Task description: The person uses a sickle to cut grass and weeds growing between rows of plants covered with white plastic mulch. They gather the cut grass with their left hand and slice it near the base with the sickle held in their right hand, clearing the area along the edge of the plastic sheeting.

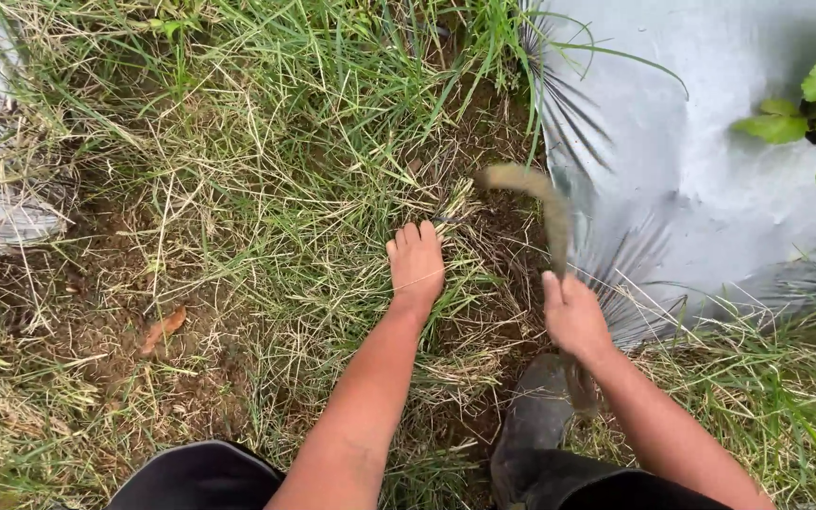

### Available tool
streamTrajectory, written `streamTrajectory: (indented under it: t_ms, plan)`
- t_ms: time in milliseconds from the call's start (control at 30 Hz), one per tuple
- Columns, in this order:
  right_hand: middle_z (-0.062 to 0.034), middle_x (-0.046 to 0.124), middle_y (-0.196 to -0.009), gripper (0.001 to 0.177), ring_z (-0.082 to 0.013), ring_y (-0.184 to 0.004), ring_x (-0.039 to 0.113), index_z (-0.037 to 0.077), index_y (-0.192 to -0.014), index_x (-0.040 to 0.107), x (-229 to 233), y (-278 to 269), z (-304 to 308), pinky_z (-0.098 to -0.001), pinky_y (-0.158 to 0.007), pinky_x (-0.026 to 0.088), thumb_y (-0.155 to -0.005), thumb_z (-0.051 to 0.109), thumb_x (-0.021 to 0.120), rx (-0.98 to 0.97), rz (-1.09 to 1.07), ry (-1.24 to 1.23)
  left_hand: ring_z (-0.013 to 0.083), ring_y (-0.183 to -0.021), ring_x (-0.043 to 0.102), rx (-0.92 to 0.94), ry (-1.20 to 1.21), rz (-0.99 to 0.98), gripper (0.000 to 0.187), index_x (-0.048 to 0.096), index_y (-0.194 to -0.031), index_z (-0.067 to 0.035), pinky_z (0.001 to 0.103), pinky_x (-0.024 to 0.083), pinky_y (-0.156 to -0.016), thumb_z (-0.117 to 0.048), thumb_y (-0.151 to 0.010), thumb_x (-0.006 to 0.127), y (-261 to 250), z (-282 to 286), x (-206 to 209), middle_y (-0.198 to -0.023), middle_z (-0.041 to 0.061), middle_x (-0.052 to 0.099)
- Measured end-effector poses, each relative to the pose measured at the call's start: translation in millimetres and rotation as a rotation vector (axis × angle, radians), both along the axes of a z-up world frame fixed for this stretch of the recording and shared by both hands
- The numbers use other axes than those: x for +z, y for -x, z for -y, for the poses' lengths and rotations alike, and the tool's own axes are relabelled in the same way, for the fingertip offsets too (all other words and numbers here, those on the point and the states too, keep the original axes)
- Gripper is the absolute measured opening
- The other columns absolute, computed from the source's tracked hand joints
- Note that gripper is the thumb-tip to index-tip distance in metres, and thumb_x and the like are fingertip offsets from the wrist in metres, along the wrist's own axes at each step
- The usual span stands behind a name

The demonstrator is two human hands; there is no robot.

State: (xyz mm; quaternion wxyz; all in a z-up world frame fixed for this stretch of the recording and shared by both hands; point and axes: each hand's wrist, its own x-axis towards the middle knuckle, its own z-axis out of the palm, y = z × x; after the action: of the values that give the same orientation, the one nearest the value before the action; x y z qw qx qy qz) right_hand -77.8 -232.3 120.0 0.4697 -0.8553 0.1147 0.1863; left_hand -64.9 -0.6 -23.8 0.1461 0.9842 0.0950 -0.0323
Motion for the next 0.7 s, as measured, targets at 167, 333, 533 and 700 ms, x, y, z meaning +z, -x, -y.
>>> streamTrajectory:
  t_ms: [167, 333, 533, 700]
  plan:
    - [-0.03, 0.064, -0.069, 0.056, -0.0511, -0.081, 0.066, -0.002, -0.075, 0.06, 22.0, -11.7, 0.0, -0.0608, -0.075, 0.042, -0.107, 0.042, 0.048, 0.114, -0.126, 0.347, 0.0316, -0.099, 0.054, -0.005, -0.002, -0.017, 0.03, 0.049, -0.105, -0.013, 0.048, 0.04, -0.089, -0.042, -0.102, 0.045, -0.6, 0.3, -6.3, -0.099, 0.01, 0.052]
    - [-0.0052, 0.054, -0.043, 0.054, -0.019, -0.034, 0.052, 0.009, -0.069, 0.057, -14.1, -7.3, 3.5, -0.0315, -0.039, 0.046, -0.114, 0.024, 0.031, 0.203, -0.104, 0.159, 0.0309, -0.098, 0.054, -0.005, 0.002, -0.022, 0.029, 0.048, -0.105, -0.013, 0.047, 0.04, -0.089, -0.041, -0.103, 0.043, -1.5, -1.3, -2.3, -0.099, 0.009, 0.051]
    - [-0.0252, 0.057, -0.051, 0.056, -0.0447, -0.056, 0.06, 0.0, -0.067, 0.054, 35.4, -9.2, -15.6, -0.054, -0.06, 0.043, -0.111, 0.03, 0.039, 0.108, -0.077, 0.26, 0.0316, -0.099, 0.055, -0.017, 0.017, -0.051, 0.028, 0.048, -0.104, -0.013, 0.048, 0.041, -0.09, -0.041, -0.103, 0.043, 2.1, -2.6, -2.1, -0.099, 0.01, 0.052]
    - [-0.0097, 0.051, -0.037, 0.055, -0.0235, -0.033, 0.053, 0.006, -0.064, 0.052, 15.2, -7.6, -5.6, -0.0352, -0.043, 0.046, -0.112, 0.024, 0.033, 0.083, -0.131, 0.061, 0.0306, -0.097, 0.056, -0.026, 0.03, -0.074, 0.025, 0.047, -0.103, -0.014, 0.047, 0.042, -0.089, -0.039, -0.105, 0.042, 1.3, -4.8, 3.5, -0.098, 0.009, 0.052]
